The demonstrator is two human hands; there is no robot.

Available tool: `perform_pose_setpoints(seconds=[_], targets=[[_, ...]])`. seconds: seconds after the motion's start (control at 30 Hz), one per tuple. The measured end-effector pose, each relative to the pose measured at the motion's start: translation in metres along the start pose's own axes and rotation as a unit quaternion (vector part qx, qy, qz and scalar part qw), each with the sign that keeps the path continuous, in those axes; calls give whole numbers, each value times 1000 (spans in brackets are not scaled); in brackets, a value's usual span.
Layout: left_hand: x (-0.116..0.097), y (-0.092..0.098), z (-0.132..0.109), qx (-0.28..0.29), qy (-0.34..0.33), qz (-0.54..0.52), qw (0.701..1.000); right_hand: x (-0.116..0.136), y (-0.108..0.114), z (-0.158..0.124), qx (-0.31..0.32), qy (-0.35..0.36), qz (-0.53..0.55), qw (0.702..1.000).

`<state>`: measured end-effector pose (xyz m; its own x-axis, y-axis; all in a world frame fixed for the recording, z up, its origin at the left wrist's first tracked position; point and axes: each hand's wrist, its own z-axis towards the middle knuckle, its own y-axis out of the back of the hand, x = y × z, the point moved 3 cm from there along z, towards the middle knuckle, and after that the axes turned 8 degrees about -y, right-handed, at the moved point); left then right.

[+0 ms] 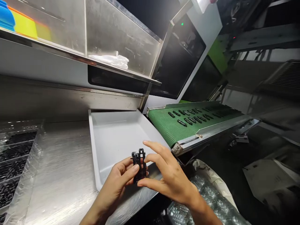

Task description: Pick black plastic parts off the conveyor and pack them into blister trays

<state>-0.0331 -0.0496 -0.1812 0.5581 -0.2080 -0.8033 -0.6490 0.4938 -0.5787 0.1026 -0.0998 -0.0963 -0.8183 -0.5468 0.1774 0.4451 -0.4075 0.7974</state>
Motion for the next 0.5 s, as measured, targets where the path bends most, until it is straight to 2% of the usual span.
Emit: perform_pose_setpoints(seconds=[0.1,0.2,0.33,0.5], targets=[[1,-3,0,34,18,21,999,-2,5,0,60,5,65,996],[2,-7,0,48,31,-7,998,-6,4,-3,69,-37,98,992],[2,-11,-1,68,51,-37,996,-8,1,-9,51,-59,73,994],[3,-9,-1,61,44,-11,997,-11,0,-12,108,-43,27,993]])
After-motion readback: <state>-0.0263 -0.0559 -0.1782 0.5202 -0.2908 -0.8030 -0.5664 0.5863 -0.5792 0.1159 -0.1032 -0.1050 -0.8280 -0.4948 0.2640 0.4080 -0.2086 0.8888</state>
